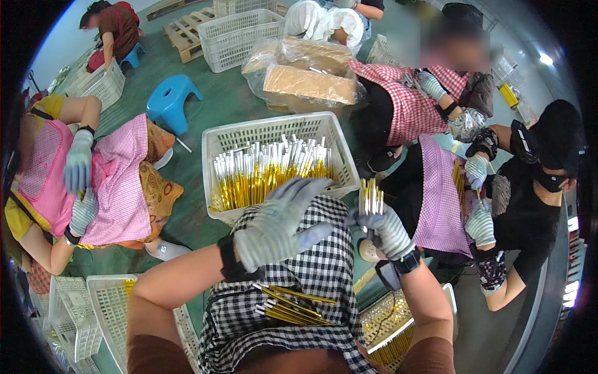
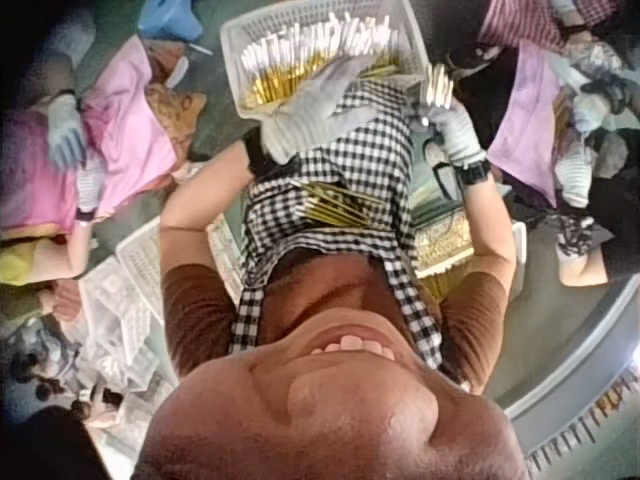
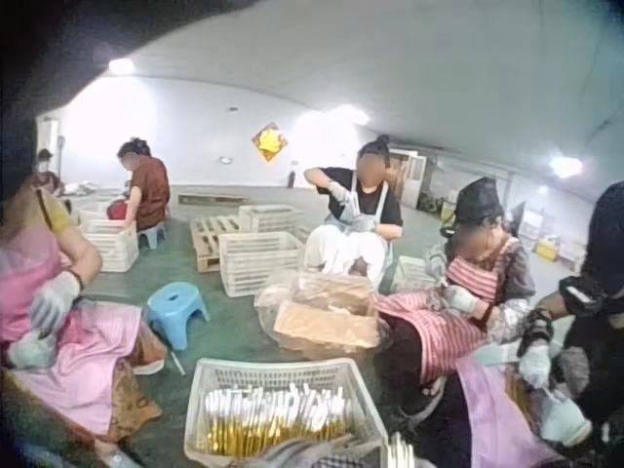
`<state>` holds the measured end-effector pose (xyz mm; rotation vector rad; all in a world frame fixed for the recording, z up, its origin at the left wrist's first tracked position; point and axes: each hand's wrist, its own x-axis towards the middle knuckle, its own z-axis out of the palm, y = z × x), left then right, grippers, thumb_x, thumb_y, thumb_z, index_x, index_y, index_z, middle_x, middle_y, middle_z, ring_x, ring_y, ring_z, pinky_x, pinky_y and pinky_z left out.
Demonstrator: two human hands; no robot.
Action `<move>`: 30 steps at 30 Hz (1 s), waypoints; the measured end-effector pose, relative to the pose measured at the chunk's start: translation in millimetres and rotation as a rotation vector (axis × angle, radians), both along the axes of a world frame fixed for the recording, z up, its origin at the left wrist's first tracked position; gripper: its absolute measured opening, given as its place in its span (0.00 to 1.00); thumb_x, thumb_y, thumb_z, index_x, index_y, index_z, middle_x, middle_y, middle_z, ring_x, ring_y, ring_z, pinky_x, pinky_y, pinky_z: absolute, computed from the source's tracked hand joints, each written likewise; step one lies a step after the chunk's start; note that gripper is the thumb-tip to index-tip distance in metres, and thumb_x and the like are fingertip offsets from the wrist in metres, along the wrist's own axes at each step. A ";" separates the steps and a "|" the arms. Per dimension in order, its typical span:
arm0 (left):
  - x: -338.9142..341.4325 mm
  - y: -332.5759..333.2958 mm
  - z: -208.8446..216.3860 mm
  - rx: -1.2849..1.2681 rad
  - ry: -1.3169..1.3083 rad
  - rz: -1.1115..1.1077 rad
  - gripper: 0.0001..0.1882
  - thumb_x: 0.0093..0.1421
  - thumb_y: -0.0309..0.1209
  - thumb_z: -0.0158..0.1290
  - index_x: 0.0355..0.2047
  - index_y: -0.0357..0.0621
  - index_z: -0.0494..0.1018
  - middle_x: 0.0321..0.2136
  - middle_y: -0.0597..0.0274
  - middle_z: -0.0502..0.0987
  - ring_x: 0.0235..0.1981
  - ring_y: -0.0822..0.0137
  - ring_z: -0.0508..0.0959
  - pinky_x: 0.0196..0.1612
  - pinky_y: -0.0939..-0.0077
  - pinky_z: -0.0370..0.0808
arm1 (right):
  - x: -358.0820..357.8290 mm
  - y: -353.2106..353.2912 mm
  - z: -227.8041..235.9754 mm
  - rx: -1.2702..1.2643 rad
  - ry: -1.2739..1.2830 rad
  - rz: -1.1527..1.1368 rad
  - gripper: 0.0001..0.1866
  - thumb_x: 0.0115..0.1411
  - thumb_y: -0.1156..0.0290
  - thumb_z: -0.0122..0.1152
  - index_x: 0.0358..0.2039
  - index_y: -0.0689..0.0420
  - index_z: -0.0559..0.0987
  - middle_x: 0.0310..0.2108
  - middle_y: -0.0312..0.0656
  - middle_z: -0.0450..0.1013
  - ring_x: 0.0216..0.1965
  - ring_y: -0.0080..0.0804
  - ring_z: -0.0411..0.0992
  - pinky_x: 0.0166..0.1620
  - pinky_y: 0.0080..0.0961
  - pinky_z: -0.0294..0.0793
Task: The recorder is arranging and sorting bundles of pen-like objects into baskets within a manufacturing facility.
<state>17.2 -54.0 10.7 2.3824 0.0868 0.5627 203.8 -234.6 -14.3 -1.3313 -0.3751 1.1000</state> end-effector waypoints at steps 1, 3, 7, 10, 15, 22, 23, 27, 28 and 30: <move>-10.9 5.1 -5.1 0.083 0.056 0.045 0.37 0.54 0.51 0.49 0.55 0.37 0.57 0.52 0.42 0.62 0.55 0.46 0.61 0.58 0.56 0.55 | 6.0 -8.2 -9.4 -0.108 0.069 0.018 0.19 0.48 0.74 0.63 0.42 0.61 0.70 0.34 0.43 0.74 0.35 0.33 0.75 0.34 0.27 0.76; -29.1 13.5 -17.6 0.189 0.186 0.110 0.35 0.55 0.52 0.47 0.54 0.38 0.59 0.52 0.44 0.63 0.55 0.47 0.61 0.58 0.55 0.55 | 16.0 -19.9 -31.9 -0.218 0.204 0.007 0.19 0.49 0.75 0.61 0.43 0.60 0.70 0.34 0.44 0.74 0.35 0.33 0.75 0.35 0.29 0.77; -41.0 16.1 -44.0 0.096 0.401 0.098 0.32 0.54 0.49 0.46 0.53 0.41 0.61 0.50 0.45 0.64 0.53 0.46 0.62 0.57 0.54 0.55 | 38.2 -20.4 -62.5 -0.197 0.282 0.023 0.16 0.48 0.78 0.61 0.39 0.62 0.72 0.33 0.43 0.74 0.34 0.33 0.74 0.34 0.28 0.75; -37.4 15.4 -55.5 0.088 0.331 0.105 0.30 0.54 0.47 0.47 0.52 0.41 0.62 0.50 0.45 0.65 0.53 0.46 0.62 0.57 0.54 0.55 | 64.8 25.0 -50.5 -0.491 -0.037 0.213 0.17 0.53 0.72 0.59 0.44 0.62 0.73 0.34 0.42 0.76 0.33 0.27 0.73 0.35 0.23 0.73; -30.9 13.1 -56.2 0.066 0.347 0.078 0.29 0.53 0.44 0.49 0.51 0.42 0.63 0.49 0.46 0.66 0.53 0.47 0.63 0.57 0.54 0.56 | 150.3 158.5 43.6 0.116 -0.059 -0.027 0.29 0.57 0.55 0.55 0.55 0.56 0.65 0.52 0.49 0.64 0.49 0.41 0.66 0.51 0.33 0.68; -33.6 12.5 -59.7 0.071 0.334 0.133 0.28 0.54 0.45 0.48 0.51 0.42 0.63 0.49 0.48 0.67 0.53 0.49 0.63 0.56 0.55 0.58 | 105.2 187.0 25.8 0.054 -0.521 -0.060 0.36 0.50 0.60 0.64 0.55 0.65 0.62 0.50 0.54 0.66 0.49 0.39 0.66 0.51 0.28 0.65; -34.0 12.6 -62.5 0.097 0.359 0.111 0.28 0.54 0.45 0.48 0.51 0.43 0.63 0.49 0.48 0.67 0.53 0.49 0.63 0.56 0.55 0.58 | 86.4 169.1 10.5 0.010 -0.584 -0.037 0.34 0.50 0.62 0.64 0.54 0.66 0.64 0.47 0.53 0.68 0.47 0.37 0.67 0.50 0.26 0.66; -34.1 14.7 -73.2 0.059 0.259 0.052 0.26 0.55 0.45 0.46 0.51 0.43 0.64 0.47 0.47 0.67 0.51 0.49 0.65 0.56 0.56 0.59 | 32.9 107.5 -5.7 -0.148 -0.890 0.090 0.25 0.51 0.67 0.61 0.47 0.68 0.69 0.42 0.52 0.72 0.41 0.38 0.72 0.48 0.29 0.68; -33.8 14.8 -74.7 0.065 0.283 0.052 0.26 0.56 0.45 0.46 0.51 0.43 0.64 0.47 0.47 0.67 0.51 0.49 0.65 0.55 0.57 0.59 | 17.6 90.9 -2.7 -0.131 -0.988 0.127 0.23 0.51 0.68 0.61 0.45 0.67 0.69 0.41 0.53 0.71 0.41 0.42 0.71 0.48 0.31 0.68; -33.3 14.7 -76.7 0.043 0.301 0.074 0.26 0.57 0.47 0.46 0.50 0.44 0.66 0.47 0.47 0.67 0.50 0.49 0.66 0.55 0.57 0.60 | -12.2 56.9 13.3 -0.060 -1.189 0.138 0.21 0.49 0.71 0.60 0.43 0.66 0.70 0.40 0.54 0.70 0.42 0.47 0.70 0.49 0.34 0.67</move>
